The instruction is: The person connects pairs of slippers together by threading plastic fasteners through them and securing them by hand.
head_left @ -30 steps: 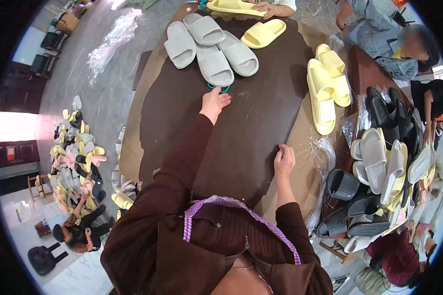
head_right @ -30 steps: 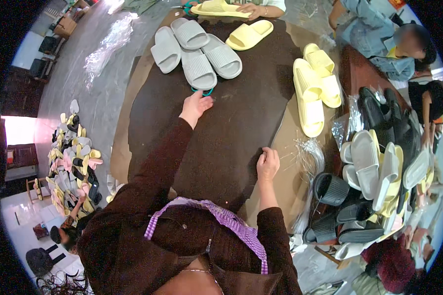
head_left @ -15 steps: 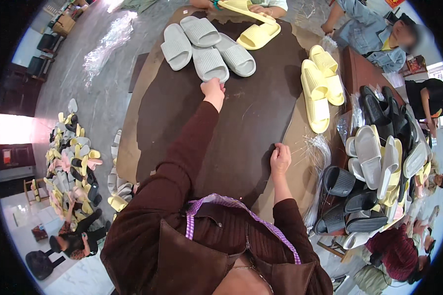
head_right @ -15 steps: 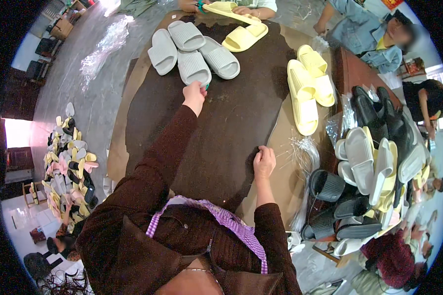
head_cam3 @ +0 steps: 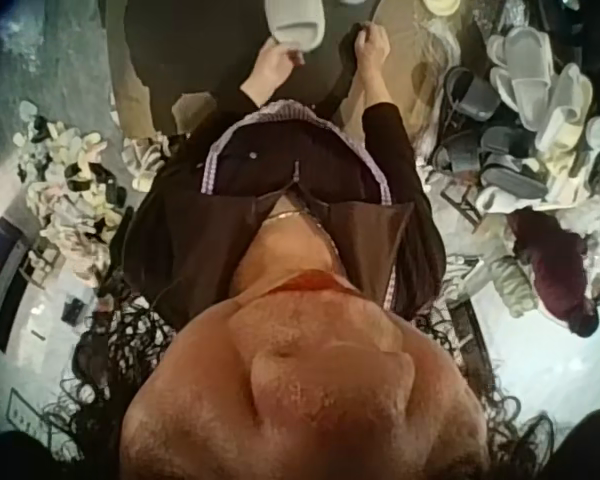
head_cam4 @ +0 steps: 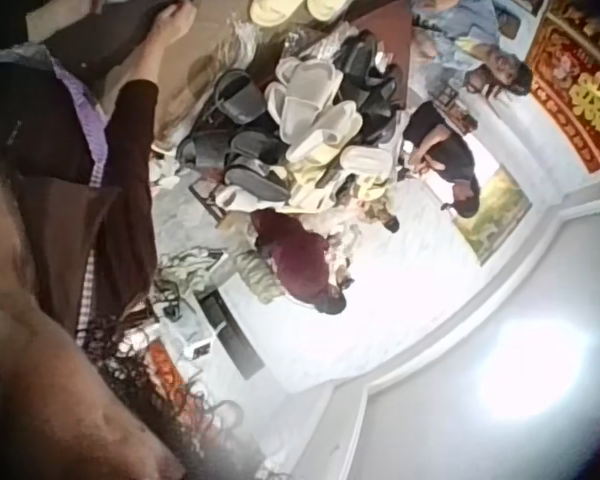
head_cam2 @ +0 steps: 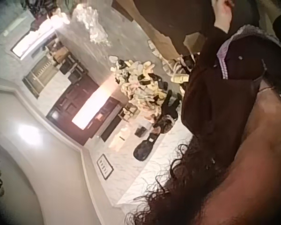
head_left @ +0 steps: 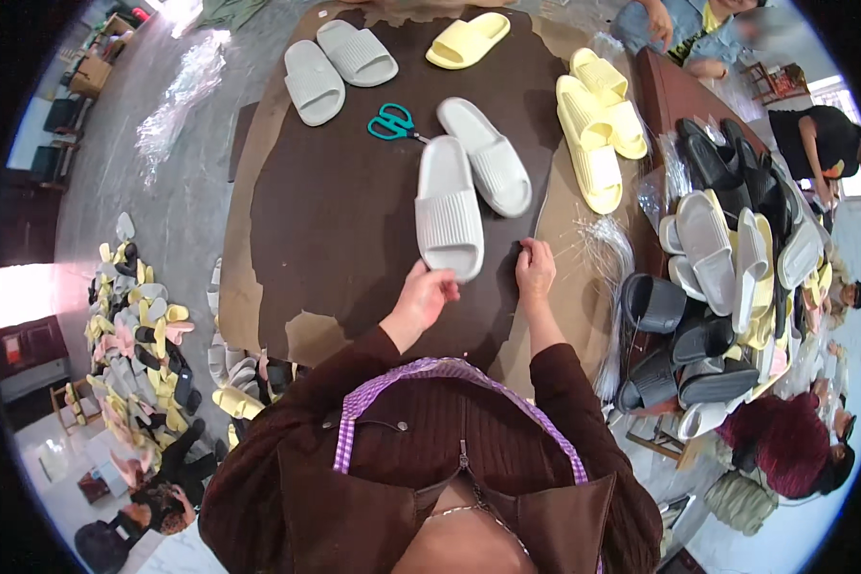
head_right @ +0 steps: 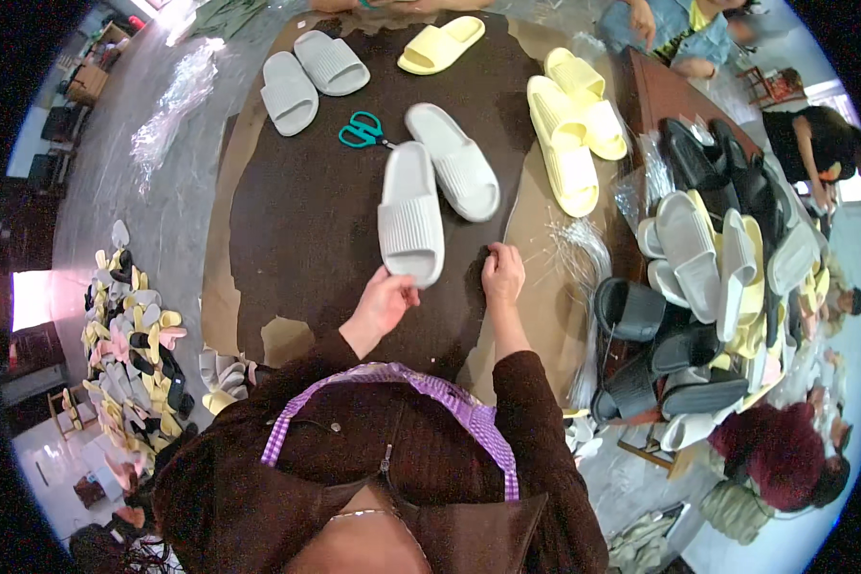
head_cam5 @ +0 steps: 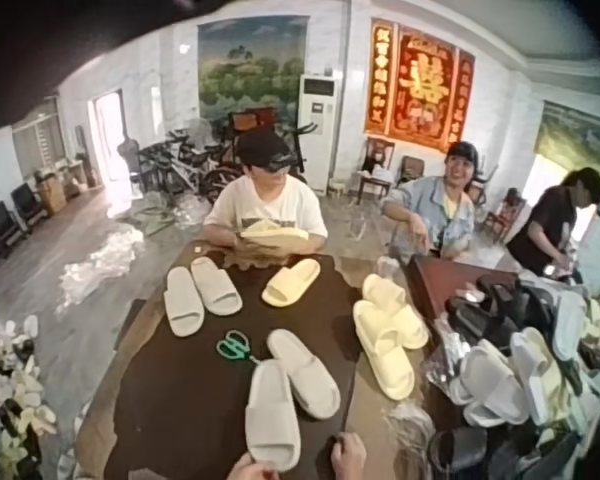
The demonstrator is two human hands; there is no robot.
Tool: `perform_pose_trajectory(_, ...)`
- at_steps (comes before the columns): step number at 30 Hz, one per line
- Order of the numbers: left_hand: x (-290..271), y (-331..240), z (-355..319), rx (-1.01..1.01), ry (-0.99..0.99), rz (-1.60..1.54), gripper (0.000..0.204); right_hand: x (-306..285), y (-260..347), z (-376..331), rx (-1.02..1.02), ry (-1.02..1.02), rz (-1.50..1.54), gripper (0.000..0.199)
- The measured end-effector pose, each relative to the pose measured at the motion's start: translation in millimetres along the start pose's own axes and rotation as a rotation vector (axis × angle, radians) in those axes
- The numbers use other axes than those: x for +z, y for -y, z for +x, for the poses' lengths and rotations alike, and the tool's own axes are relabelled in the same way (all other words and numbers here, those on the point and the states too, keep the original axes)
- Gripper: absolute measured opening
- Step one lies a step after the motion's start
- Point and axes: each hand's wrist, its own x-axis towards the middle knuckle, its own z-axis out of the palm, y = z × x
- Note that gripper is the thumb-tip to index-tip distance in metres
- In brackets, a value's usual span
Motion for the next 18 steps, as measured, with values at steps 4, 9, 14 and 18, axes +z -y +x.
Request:
perform_pose_trajectory(4,-4.8,16.2,-28.7,-0.195,0.077,0.062,0.028,1.6,-12.1,-1.1,-0.019,-0.024,0.071,0.013)
perform_pose_trajectory(9,-19.3,16.0,-37.2,-0.366,0.144,0.332,0.028,-11.4,0.7,-10.9,0.418,0.021,0.473,0.017)
perform_pose_trajectory(14,-33.8,9.9,-36.3,-0.389,0.316,0.902,0.036,-23.9,25.9,-28.9,0.677,0.185,0.654,0.024)
perform_pose_trajectory(18,-57.4,15.4,-14.4,0.08,0.272,1.192,0.044,-25.0,43.9,-27.1,0.726,0.246,0.633,0.031)
